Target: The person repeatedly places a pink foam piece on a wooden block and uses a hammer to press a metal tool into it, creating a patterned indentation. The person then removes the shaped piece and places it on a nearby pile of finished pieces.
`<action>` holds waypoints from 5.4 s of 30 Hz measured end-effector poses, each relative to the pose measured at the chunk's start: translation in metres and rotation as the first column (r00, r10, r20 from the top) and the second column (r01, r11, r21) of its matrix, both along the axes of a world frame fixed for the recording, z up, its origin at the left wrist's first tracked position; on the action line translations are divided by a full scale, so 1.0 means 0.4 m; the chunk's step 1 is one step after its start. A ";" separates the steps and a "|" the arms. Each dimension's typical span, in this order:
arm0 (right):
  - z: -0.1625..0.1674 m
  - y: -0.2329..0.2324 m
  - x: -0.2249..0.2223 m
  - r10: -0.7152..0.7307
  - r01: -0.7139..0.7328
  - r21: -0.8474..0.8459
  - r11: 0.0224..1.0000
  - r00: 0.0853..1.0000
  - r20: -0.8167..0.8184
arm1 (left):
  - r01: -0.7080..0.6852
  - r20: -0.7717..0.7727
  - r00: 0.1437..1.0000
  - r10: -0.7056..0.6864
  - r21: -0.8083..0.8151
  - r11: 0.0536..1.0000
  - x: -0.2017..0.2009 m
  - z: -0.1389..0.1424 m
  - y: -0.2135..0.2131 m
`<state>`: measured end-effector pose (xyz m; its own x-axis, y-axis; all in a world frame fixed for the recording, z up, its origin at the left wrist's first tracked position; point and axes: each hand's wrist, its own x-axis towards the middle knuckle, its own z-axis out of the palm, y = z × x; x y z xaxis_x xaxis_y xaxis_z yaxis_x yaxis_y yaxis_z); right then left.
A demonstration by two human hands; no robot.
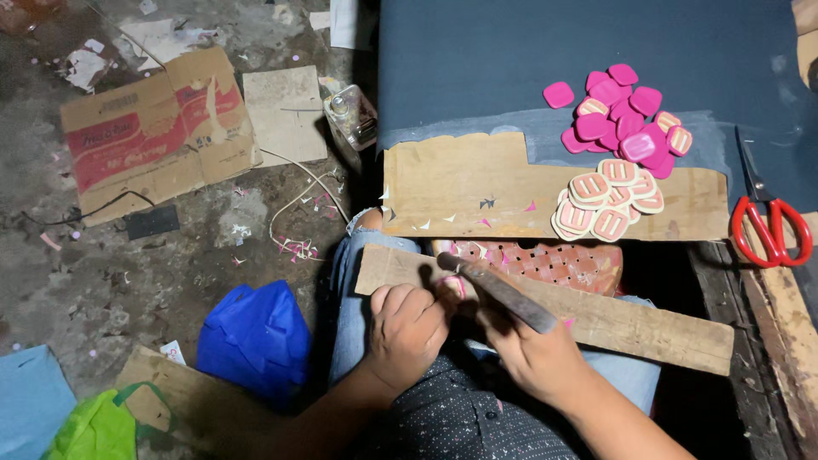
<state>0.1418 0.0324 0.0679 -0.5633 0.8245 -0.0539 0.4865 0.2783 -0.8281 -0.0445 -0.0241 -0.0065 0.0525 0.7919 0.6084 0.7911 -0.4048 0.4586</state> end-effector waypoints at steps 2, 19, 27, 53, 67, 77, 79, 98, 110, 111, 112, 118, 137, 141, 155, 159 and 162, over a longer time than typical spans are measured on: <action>0.015 0.008 -0.013 0.020 -0.016 -0.038 0.999 0.993 0.112 | 0.006 -0.030 1.000 -0.006 -0.010 1.000 0.002 -0.011 -0.005; -0.065 0.001 0.092 -0.254 0.155 -0.373 0.915 0.938 -0.234 | 0.001 0.040 0.999 0.002 -0.065 0.998 -0.003 0.033 -0.001; -0.110 -0.053 0.087 -0.271 0.269 0.087 0.959 0.963 0.015 | -0.031 0.020 0.999 0.031 -0.006 0.999 0.006 0.016 0.003; -0.121 -0.059 0.089 -0.237 0.247 0.173 0.954 0.969 -0.077 | 0.002 0.051 0.999 0.002 -0.086 0.996 -0.001 0.029 0.014; -0.124 -0.081 0.084 -0.268 0.300 0.167 0.939 0.944 -0.190 | -0.075 0.017 0.997 0.076 -0.065 0.995 0.026 -0.003 0.011; -0.128 -0.056 0.099 -0.318 0.291 -0.232 0.928 0.944 -0.090 | 0.003 0.067 0.998 0.003 -0.090 0.996 0.014 0.041 0.015; -0.124 -0.064 0.111 -0.395 0.374 -0.289 0.881 0.918 -0.017 | 0.031 0.072 0.997 -0.023 -0.124 0.992 0.005 0.041 0.007; -0.136 -0.088 0.099 -0.374 0.366 -0.138 0.920 0.927 -0.038 | 0.044 0.037 0.999 -0.041 -0.094 0.995 0.013 0.003 0.003; -0.147 -0.082 0.094 -0.323 0.333 -0.171 0.927 0.943 0.082 | 0.079 -0.023 0.996 -0.081 -0.075 0.994 0.029 0.019 0.015; -0.145 -0.077 0.096 -0.334 0.334 -0.236 0.912 0.942 0.044 | 0.091 -0.013 0.996 -0.092 -0.070 0.993 0.031 0.027 0.019; -0.143 -0.073 0.095 -0.343 0.329 -0.306 0.893 0.939 0.007 | 0.101 0.013 0.995 -0.100 -0.072 0.992 0.030 0.035 0.020; -0.115 -0.048 0.105 -0.411 0.391 -0.482 0.784 0.909 0.069 | 0.140 0.074 0.988 -0.132 -0.115 0.984 0.012 0.064 0.019; -0.177 -0.108 0.160 -0.345 0.345 -0.005 0.939 0.939 -0.006 | 0.188 -0.035 0.981 -0.190 -0.070 0.980 0.017 0.020 0.020; -0.155 -0.093 0.184 -0.566 0.434 -0.462 0.773 0.801 -0.196 | 0.088 0.178 0.982 -0.063 -0.132 0.987 0.017 0.011 0.021; -0.136 -0.067 0.186 -0.630 0.233 -0.714 0.660 0.689 -0.357 | 0.596 0.898 0.124 0.422 -0.407 0.692 0.058 -0.002 0.039; -0.128 -0.066 0.192 -0.613 0.202 -0.708 0.676 0.688 -0.389 | 0.608 0.925 0.175 0.339 -0.372 0.701 0.061 0.002 0.035; -0.125 -0.063 0.197 -0.588 0.184 -0.703 0.687 0.709 -0.389 | 0.650 0.926 0.145 0.347 -0.354 0.672 0.061 0.016 0.026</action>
<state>0.2207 0.0072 0.0177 -0.2844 0.8745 -0.3929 -0.1678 -0.4489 -0.8777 -0.0202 -0.0137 0.0001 0.0686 0.9484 -0.3095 -0.4902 0.3023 0.8175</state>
